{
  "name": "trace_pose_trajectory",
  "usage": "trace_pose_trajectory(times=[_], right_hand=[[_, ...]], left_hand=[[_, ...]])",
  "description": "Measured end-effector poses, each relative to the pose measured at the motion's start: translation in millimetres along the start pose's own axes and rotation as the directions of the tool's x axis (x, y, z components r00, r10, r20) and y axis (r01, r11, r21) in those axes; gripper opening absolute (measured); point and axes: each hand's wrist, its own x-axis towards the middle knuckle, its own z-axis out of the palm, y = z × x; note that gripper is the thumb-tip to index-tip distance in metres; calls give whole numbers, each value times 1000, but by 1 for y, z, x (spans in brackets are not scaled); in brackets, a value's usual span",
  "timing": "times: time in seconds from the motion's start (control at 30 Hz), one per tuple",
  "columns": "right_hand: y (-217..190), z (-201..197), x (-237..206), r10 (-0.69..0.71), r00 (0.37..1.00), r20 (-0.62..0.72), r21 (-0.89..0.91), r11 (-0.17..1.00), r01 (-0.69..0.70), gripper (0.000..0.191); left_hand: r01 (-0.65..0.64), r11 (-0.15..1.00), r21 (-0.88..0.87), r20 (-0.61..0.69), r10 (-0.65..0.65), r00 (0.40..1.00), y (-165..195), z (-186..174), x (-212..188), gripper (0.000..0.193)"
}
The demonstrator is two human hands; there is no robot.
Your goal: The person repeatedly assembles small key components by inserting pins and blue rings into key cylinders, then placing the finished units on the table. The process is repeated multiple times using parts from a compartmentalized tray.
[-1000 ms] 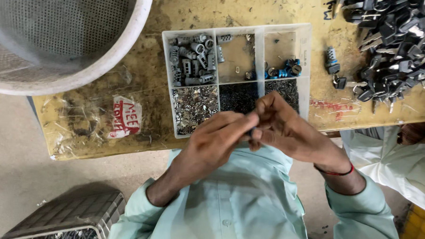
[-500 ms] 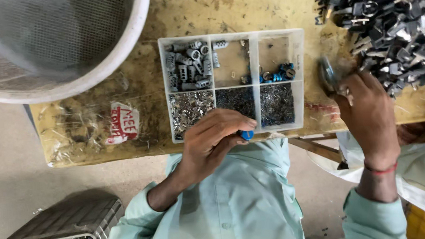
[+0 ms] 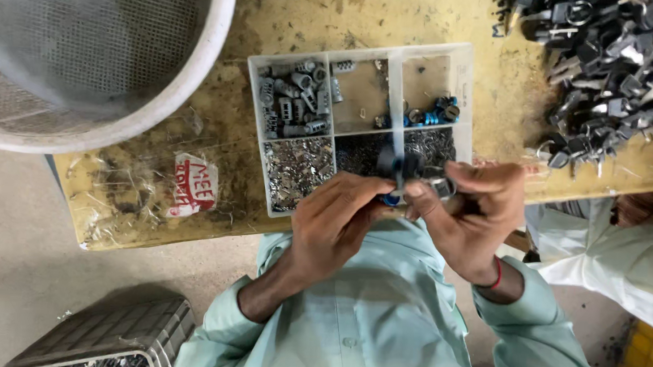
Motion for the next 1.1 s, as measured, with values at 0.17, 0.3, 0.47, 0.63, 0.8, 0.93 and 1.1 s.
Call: trace_pose_trajectory(times=[0.17,0.3,0.47,0.63,0.8,0.93,1.1], right_hand=[[-7,-15,6,-223,898,379,-138,946,293,59],[-25,-19,26,-106,765,635,-143,957,252,68],[-42,-4,32,-209,724,657,-169,895,412,79],[-35,-25,67,-230,346,909,99,929,357,59],[-23,-51,100,-328,816,476,-593,566,573,39],[-29,-18,93,-296,900,319,67,955,290,15],[-36,25,76,-105,554,826,-271,787,555,27]], left_hand=[[84,996,5,-9,-84,996,0,-12,-2,36],[67,995,-67,-5,-68,998,-1,-13,-3,35],[197,962,-186,-66,-213,975,2,-9,-8,33],[234,972,-33,134,-228,964,0,-14,-17,16],[236,972,-3,-46,-236,971,8,-32,-20,8],[359,872,333,-223,-297,928,10,-47,-8,10],[364,690,626,-75,-411,908,6,-53,1,5]])
